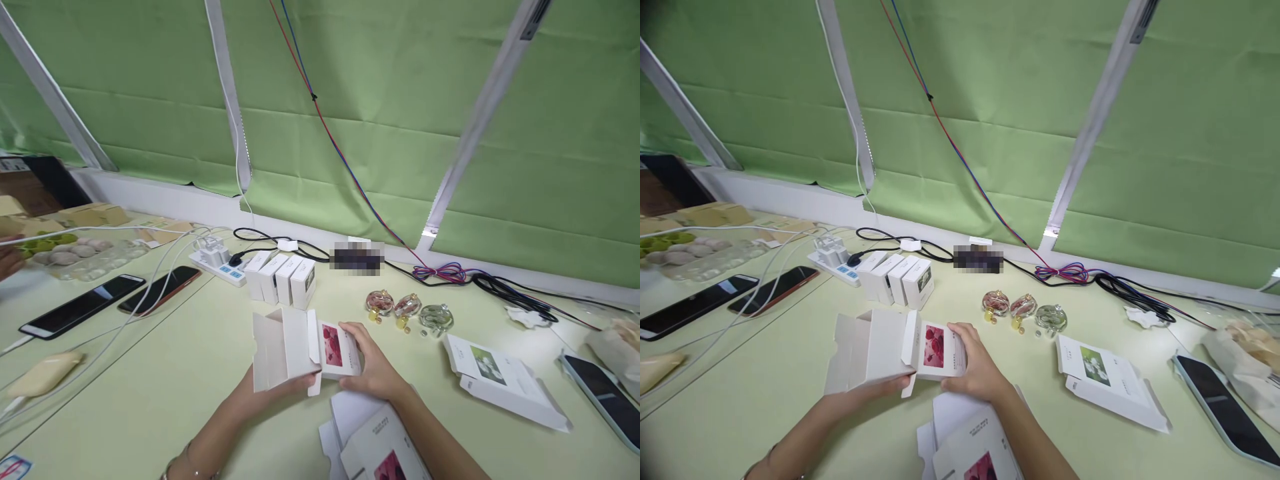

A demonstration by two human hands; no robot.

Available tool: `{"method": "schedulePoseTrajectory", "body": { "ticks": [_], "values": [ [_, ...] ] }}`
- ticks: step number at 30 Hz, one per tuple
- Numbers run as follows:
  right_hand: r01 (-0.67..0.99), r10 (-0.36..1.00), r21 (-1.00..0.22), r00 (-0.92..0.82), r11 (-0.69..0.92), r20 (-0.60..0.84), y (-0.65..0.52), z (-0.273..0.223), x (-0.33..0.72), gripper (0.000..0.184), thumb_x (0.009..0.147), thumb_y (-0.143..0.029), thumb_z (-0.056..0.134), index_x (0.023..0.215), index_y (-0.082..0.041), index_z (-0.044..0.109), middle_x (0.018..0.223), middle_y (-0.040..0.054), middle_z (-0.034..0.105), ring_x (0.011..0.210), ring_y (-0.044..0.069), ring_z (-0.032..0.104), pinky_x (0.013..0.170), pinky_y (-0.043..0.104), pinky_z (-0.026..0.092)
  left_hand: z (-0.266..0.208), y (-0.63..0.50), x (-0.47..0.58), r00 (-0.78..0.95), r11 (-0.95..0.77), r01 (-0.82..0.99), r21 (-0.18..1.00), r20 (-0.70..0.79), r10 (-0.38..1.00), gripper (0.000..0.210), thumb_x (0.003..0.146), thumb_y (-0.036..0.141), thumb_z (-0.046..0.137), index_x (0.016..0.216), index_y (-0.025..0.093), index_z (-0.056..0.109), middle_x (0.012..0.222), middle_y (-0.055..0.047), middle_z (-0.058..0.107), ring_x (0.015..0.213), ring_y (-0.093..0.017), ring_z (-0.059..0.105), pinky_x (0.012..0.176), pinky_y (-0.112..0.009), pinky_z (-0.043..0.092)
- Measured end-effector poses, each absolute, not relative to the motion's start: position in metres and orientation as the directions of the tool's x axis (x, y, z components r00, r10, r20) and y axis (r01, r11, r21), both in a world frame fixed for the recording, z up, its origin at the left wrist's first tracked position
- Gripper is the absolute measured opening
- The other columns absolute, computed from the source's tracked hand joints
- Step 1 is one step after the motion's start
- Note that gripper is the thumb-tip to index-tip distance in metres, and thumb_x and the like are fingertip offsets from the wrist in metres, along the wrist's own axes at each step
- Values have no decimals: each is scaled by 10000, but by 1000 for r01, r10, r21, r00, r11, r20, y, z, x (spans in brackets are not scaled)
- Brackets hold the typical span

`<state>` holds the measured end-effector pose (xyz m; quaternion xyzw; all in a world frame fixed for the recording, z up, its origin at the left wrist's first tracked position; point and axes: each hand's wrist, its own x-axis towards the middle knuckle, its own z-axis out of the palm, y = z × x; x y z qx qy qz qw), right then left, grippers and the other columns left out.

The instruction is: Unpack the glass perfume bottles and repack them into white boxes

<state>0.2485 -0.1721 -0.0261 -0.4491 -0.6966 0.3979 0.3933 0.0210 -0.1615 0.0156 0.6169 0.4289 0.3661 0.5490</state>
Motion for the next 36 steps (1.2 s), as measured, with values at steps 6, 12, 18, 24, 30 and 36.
{"method": "schedulePoseTrajectory", "body": {
  "ticks": [6,12,18,24,30,36],
  "values": [
    [290,930,-902,-277,319,239,-172,-27,248,838,538,-267,753,1274,-238,353,1266,89,351,1202,255,368,1018,398,313,-3,-150,10,541,-137,196,971,9,841,543,646,380,720,1152,241,580,1144,-92,625,1067,-303,571,913,-471,483],
    [330,925,-887,-310,323,221,-173,-28,246,867,529,-168,741,1290,-255,335,1294,74,342,1219,241,361,1029,382,313,2,-153,10,641,-281,193,940,96,762,698,691,348,709,1320,267,418,1225,-95,565,1186,-304,475,1019,-510,358],
    [296,926,-913,-333,282,178,-171,-31,247,882,587,-294,763,1339,-265,303,1351,82,322,1259,255,333,1039,413,302,-3,-145,17,338,-570,-88,817,562,755,1127,537,670,670,1402,400,0,1463,-110,224,1282,-355,328,965,-547,390],
    [276,911,-918,-375,285,170,-169,-35,246,911,582,-339,775,1353,-254,298,1370,93,305,1278,256,311,1054,426,279,-4,-141,16,476,-807,125,577,679,559,579,692,630,560,1187,343,473,1458,-70,159,1314,-345,251,1023,-531,301],
    [139,882,-963,-448,231,147,-171,-33,244,888,640,-417,740,1372,-242,267,1414,99,270,1292,245,308,1034,400,314,-7,-149,22,618,-733,225,642,487,617,669,732,659,455,1298,348,279,1488,-93,-34,1362,-353,59,1026,-526,293],
    [76,835,-968,-525,240,165,-172,-29,244,685,810,-474,553,1365,-192,265,1340,112,419,1199,232,436,986,376,355,-9,-148,26,535,-741,335,582,529,658,298,825,282,587,1029,273,369,1447,-90,42,1339,-306,190,987,-462,371]
  ]
}}
